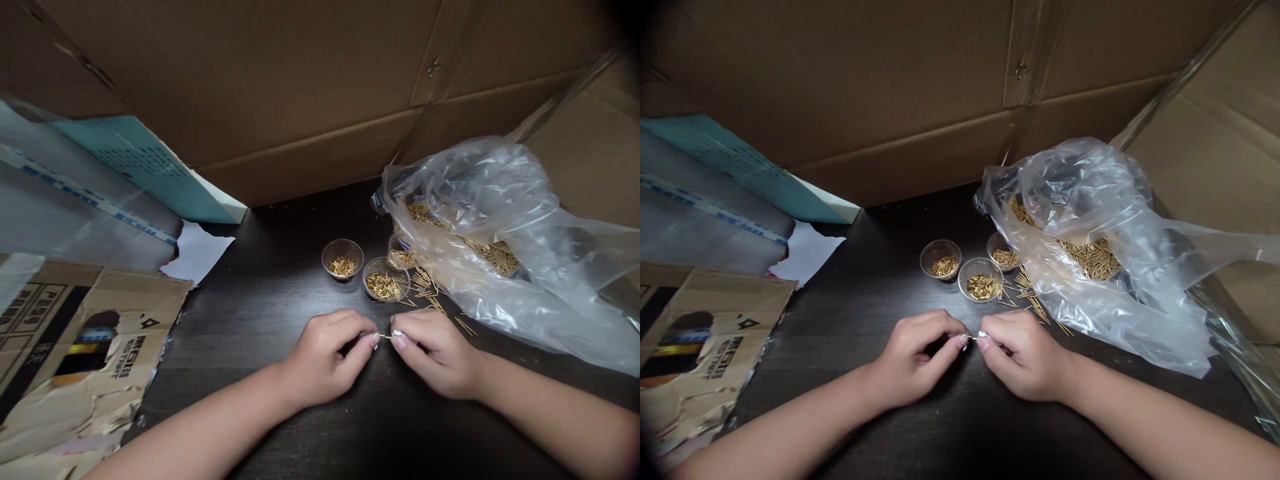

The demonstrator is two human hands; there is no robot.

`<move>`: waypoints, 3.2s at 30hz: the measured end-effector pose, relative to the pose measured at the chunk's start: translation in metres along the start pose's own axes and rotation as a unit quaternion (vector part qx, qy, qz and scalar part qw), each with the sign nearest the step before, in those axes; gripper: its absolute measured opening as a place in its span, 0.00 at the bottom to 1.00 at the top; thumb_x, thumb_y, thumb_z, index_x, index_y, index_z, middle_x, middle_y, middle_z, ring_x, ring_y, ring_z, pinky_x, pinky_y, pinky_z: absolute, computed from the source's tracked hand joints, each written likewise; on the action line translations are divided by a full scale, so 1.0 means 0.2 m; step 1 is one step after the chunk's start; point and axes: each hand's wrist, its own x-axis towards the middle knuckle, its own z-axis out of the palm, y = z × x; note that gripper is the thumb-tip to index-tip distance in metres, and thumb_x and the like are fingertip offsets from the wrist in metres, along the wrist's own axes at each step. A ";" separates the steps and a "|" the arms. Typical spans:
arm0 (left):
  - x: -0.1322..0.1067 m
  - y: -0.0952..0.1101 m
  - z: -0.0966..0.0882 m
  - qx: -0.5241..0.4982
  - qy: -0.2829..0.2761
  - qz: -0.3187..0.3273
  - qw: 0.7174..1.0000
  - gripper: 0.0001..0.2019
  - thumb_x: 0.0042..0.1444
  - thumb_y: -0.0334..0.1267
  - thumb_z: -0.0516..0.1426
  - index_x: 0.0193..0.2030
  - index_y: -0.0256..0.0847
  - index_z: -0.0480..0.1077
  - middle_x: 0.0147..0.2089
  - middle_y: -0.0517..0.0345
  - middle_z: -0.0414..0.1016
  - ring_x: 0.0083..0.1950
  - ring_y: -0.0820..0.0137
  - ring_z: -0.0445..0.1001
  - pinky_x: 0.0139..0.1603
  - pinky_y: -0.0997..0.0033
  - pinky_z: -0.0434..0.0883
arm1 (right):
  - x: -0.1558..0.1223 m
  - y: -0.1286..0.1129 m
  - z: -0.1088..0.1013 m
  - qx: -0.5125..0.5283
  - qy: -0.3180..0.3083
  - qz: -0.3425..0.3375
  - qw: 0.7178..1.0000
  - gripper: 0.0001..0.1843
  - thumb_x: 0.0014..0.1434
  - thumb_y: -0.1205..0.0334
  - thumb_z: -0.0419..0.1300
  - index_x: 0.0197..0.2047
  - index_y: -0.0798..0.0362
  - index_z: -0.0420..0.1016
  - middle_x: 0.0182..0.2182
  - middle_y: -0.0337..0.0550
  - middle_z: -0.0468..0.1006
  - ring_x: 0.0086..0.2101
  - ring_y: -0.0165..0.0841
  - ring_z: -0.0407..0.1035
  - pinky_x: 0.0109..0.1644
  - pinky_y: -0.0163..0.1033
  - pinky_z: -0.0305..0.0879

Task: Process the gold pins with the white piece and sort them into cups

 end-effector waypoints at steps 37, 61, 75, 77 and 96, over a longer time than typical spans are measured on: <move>0.01 -0.02 -0.07 0.040 -0.077 0.047 0.995 0.08 0.66 0.28 0.54 0.41 0.33 0.75 0.31 0.55 0.73 0.29 0.72 0.69 0.31 0.75 0.65 | 0.00 0.01 -0.01 -0.023 -0.095 0.006 0.995 0.14 0.71 0.67 0.48 0.31 0.50 0.57 0.25 0.35 0.60 0.27 0.30 0.57 0.33 0.37 0.53; 0.01 -0.03 -0.06 -0.082 -0.118 -0.135 0.980 0.05 0.61 0.28 0.56 0.35 0.35 0.73 0.25 0.61 0.72 0.25 0.75 0.70 0.28 0.78 0.64 | -0.02 0.02 -0.01 -0.161 -0.131 -0.041 0.977 0.12 0.69 0.71 0.47 0.33 0.51 0.64 0.27 0.39 0.65 0.29 0.34 0.56 0.33 0.39 0.52; 0.03 -0.09 -0.05 0.072 0.002 0.086 0.994 0.07 0.66 0.29 0.54 0.41 0.34 0.74 0.31 0.54 0.74 0.30 0.71 0.71 0.32 0.73 0.68 | 0.07 0.02 0.00 0.008 -0.044 0.066 0.997 0.17 0.73 0.62 0.50 0.30 0.52 0.61 0.24 0.34 0.63 0.25 0.27 0.60 0.32 0.34 0.54; 0.02 -0.10 -0.05 0.087 0.009 0.100 0.991 0.07 0.66 0.29 0.53 0.42 0.35 0.73 0.31 0.54 0.74 0.29 0.71 0.71 0.31 0.73 0.68 | 0.08 0.02 -0.01 0.020 -0.041 0.068 0.997 0.18 0.73 0.61 0.51 0.29 0.52 0.61 0.23 0.33 0.61 0.24 0.26 0.58 0.31 0.34 0.53; 0.02 -0.09 -0.07 0.040 -0.042 0.015 0.998 0.06 0.64 0.29 0.55 0.38 0.36 0.74 0.31 0.56 0.76 0.30 0.71 0.72 0.33 0.74 0.67 | 0.04 0.05 0.01 -0.209 -0.079 -0.054 0.973 0.12 0.70 0.69 0.48 0.34 0.52 0.66 0.27 0.40 0.67 0.29 0.33 0.58 0.35 0.38 0.54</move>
